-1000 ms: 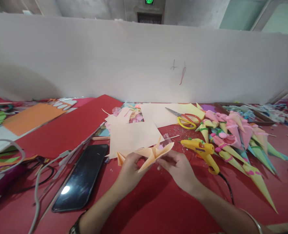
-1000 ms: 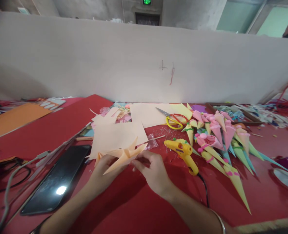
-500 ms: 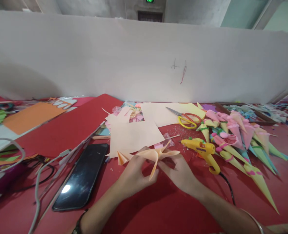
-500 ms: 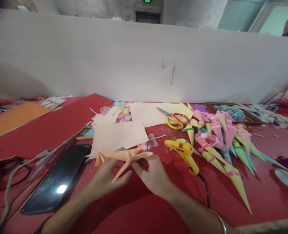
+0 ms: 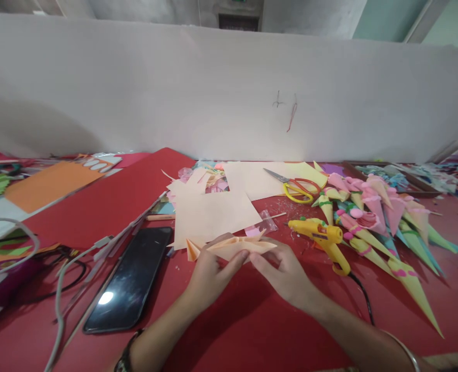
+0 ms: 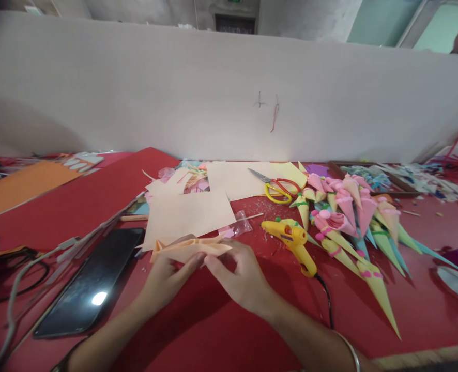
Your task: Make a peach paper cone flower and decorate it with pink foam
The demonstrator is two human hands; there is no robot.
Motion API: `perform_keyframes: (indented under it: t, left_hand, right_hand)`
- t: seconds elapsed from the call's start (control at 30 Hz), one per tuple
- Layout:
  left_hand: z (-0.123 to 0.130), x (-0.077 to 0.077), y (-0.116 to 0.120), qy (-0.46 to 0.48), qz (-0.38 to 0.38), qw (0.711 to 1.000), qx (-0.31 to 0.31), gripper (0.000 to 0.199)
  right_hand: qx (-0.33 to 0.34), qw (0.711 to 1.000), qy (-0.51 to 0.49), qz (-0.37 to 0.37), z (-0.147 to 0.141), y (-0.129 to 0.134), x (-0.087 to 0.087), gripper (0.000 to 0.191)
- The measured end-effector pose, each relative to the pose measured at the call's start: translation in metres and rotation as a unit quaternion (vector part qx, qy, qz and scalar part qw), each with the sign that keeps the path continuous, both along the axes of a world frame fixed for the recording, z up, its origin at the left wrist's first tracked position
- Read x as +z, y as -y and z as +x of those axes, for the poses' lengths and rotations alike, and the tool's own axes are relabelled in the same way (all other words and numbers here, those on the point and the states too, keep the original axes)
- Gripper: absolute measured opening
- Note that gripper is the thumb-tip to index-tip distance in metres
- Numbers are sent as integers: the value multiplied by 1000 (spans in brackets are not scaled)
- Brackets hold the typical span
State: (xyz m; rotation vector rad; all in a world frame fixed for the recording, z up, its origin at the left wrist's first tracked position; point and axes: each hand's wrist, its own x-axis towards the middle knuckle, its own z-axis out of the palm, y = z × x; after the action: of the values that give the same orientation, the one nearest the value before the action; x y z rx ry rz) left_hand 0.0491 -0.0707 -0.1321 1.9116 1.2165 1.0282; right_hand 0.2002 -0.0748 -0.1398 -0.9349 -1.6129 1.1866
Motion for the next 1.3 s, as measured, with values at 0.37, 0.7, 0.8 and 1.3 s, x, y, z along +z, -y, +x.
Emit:
perform_keyframes:
  t: [0.37, 0.7, 0.8, 1.3]
  left_hand:
    - [3, -2, 4, 54, -60, 997, -12, 25]
    - [3, 0, 1, 38, -58, 997, -17, 27]
    - [3, 2, 1, 41, -76, 996, -14, 29]
    - [2, -1, -1, 20, -28, 996, 85, 39]
  right_hand:
    - [-44, 990, -88, -102, 1, -1, 5, 28]
    - [-51, 993, -47, -93, 4, -4, 8, 29]
    - [-47, 994, -38, -91, 5, -3, 9, 32]
    - [16, 995, -20, -96, 3, -3, 4, 8]
